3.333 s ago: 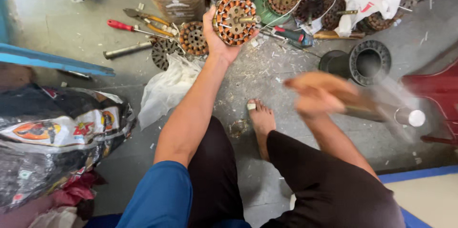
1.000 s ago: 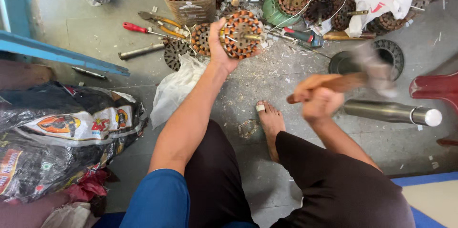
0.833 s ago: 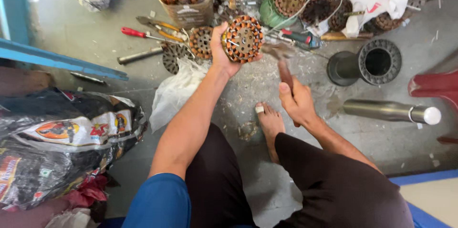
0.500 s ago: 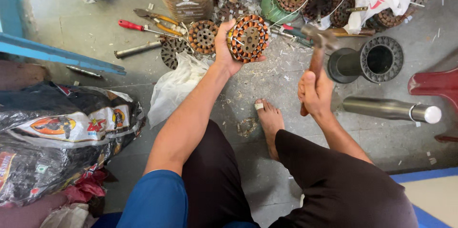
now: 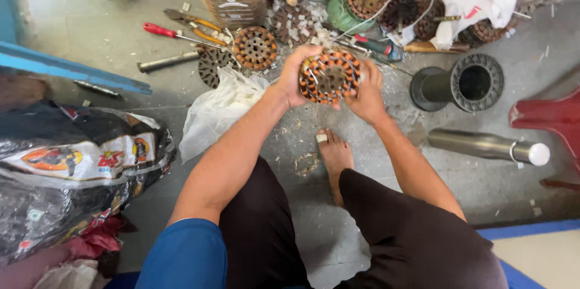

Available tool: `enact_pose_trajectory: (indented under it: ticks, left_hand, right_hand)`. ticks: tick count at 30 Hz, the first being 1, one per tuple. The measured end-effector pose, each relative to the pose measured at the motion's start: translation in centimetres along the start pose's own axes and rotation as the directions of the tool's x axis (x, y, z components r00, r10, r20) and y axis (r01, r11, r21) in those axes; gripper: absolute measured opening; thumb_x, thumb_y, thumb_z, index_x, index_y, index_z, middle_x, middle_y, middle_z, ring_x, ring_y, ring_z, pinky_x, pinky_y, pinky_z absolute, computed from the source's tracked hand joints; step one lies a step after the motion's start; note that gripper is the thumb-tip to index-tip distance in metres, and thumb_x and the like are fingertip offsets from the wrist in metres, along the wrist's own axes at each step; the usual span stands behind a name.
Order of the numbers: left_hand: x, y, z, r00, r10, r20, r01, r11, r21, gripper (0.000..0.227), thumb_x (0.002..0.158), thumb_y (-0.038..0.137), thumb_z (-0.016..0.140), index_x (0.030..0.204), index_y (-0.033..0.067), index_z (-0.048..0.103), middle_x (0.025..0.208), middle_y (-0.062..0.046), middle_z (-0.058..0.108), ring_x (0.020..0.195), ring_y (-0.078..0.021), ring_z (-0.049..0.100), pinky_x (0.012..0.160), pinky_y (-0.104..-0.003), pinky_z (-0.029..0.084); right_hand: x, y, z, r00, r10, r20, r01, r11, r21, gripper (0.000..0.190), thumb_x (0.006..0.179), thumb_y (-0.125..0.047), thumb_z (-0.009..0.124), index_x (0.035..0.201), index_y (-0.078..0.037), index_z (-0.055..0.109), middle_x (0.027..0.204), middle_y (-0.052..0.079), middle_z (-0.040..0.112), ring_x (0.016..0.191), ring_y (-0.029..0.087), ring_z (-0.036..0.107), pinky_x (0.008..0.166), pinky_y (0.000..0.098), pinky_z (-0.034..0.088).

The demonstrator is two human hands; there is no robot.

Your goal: The person hammers a metal rod into a copper-wound stator while seated on the floor, then returns to a workbench to insert and trim white plastic ties into the stator slots using scissors.

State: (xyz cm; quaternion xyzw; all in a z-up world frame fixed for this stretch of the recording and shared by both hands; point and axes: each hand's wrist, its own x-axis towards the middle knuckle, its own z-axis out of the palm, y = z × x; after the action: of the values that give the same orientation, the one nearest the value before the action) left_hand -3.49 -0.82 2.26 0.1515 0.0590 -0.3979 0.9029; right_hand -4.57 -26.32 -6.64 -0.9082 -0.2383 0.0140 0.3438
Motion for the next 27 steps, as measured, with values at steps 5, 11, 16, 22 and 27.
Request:
enact_pose_trajectory:
  ticks: [5,11,16,22,27]
  left_hand:
    - [-0.5,-0.2,0.2,0.992,-0.089,0.091,0.084,0.995,0.048,0.074,0.092,0.052,0.052,0.148,0.0044,0.048,0.129,-0.024,0.065,0.105,-0.0458,0.069,0.073,-0.067,0.058]
    - [-2.6,0.6,1.3,0.943,-0.073,0.324,0.041,0.993,0.106,0.080,0.097,0.043,0.053,0.164,0.0001,0.039,0.134,-0.027,0.064,0.114,-0.0456,0.067,0.088,-0.059,0.060]
    - [-4.4,2.1,1.1,0.964,-0.014,0.264,-0.022,0.991,0.134,0.079,0.095,0.048,0.051,0.158,0.0020,0.041,0.137,-0.026,0.063,0.109,-0.0500,0.069,0.074,-0.061,0.058]
    - [-6.8,3.5,-0.6,0.984,0.128,-0.121,-0.127,0.992,0.011,0.078,0.091,0.056,0.049,0.144,-0.0010,0.053,0.133,-0.028,0.063,0.109,-0.0499,0.068,0.076,-0.068,0.061]
    - [-9.4,4.4,-2.2,0.972,0.181,-0.147,-0.178,0.984,0.030,0.074,0.093,0.056,0.049,0.144,0.0021,0.056,0.130,-0.027,0.066,0.105,-0.0495,0.069,0.074,-0.063,0.060]
  right_hand:
    - [0.9,-0.6,-0.8,0.996,-0.023,0.088,-0.011,0.930,0.367,0.053,0.079,-0.009,0.076,0.129,0.002,0.061,0.133,0.021,0.060,0.125,0.034,0.055,0.107,0.0469,0.044]
    - [-0.8,1.2,1.8,0.830,0.417,0.371,-0.550,0.498,0.670,0.036,0.088,-0.009,0.068,0.124,-0.004,0.066,0.108,0.002,0.073,0.094,0.012,0.067,0.081,0.0310,0.055]
    - [1.0,0.3,1.2,0.912,0.366,0.187,-0.394,0.651,0.649,0.020,0.095,0.004,0.067,0.114,-0.002,0.063,0.103,0.003,0.070,0.094,0.011,0.064,0.081,0.0276,0.053]
    - [5.9,-0.2,2.7,0.861,0.348,0.369,-0.503,0.687,0.524,0.027,0.093,-0.001,0.063,0.119,-0.005,0.058,0.096,0.008,0.068,0.084,0.017,0.069,0.075,0.0361,0.058]
    - [13.8,3.0,8.0,0.737,0.370,0.565,-0.624,0.053,0.780,0.030,0.098,-0.024,0.066,0.121,-0.005,0.061,0.109,0.009,0.073,0.096,0.021,0.072,0.086,0.0401,0.060]
